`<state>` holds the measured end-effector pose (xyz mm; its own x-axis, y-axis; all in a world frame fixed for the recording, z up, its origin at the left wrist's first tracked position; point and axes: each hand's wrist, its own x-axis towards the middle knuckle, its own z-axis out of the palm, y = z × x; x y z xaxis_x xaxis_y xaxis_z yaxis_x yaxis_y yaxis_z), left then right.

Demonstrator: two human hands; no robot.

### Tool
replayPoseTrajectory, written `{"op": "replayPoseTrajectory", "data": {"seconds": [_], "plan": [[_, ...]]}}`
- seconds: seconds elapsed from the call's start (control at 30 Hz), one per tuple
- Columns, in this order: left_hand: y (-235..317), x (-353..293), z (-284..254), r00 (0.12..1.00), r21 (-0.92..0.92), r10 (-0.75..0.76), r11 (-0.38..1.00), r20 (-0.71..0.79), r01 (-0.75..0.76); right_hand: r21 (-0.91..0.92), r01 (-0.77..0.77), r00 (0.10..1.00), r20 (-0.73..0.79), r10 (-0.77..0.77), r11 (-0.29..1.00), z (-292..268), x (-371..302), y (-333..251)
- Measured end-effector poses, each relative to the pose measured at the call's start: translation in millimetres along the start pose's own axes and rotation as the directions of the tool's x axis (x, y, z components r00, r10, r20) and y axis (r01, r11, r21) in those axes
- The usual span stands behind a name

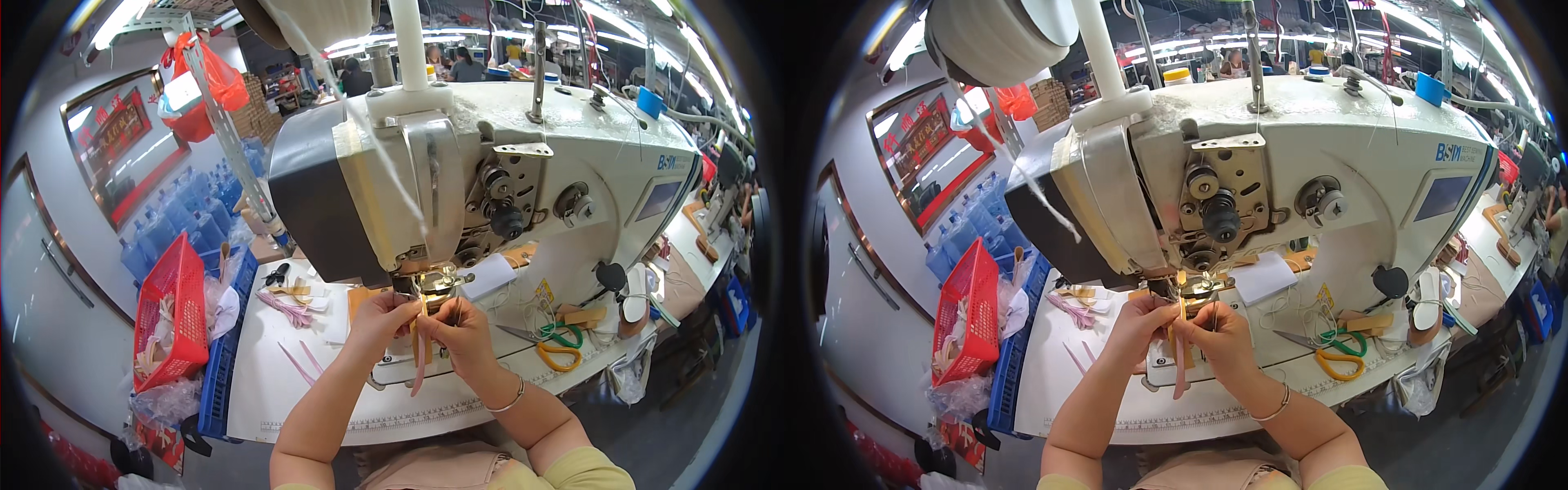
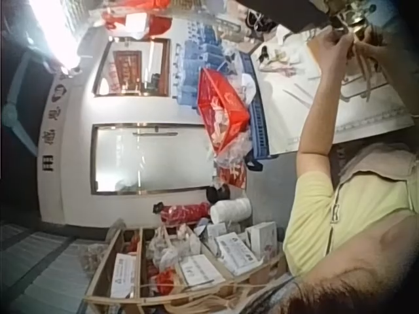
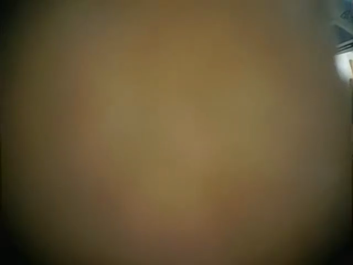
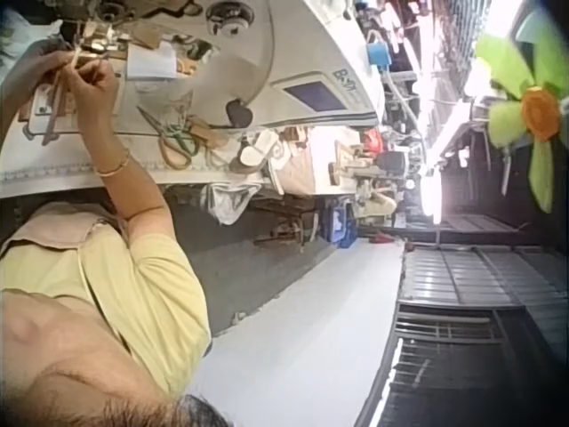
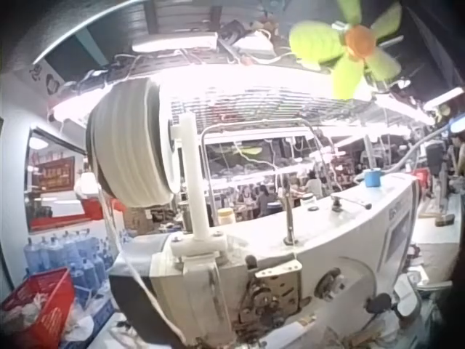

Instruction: Stitching together pink and tan shoe upper components using an industrial sewing machine.

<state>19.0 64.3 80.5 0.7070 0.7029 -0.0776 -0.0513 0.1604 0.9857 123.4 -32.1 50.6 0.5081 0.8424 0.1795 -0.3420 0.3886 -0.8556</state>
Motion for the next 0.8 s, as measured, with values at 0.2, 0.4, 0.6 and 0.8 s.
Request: {"op": "replayPoseTrajectory", "data": {"seconds": [0.2,0.4,0.6,0.8], "plan": [[-10.0,-5.6,-0.1,0.998,0.069,0.039,0.997,-0.058,-0.035,-0.055,0.024,1.000,0.014,-0.023,0.998,-5.3,-1.3,3.2],[-56.2,-25.5,5.1,0.999,0.002,0.033,0.999,-0.011,-0.033,-0.220,-0.094,0.993,0.045,0.106,0.971,-29.5,-29.2,16.3],[-86.8,-43.0,8.9,0.999,-0.146,-0.052,0.988,0.008,0.053,-0.265,-0.276,0.948,0.084,0.307,0.924,-52.4,-57.8,23.8],[-84.1,-53.0,16.7,0.999,-0.085,0.037,0.996,-0.039,-0.040,-0.405,-0.208,0.944,0.155,0.291,0.890,-52.2,-66.9,18.0]]}}
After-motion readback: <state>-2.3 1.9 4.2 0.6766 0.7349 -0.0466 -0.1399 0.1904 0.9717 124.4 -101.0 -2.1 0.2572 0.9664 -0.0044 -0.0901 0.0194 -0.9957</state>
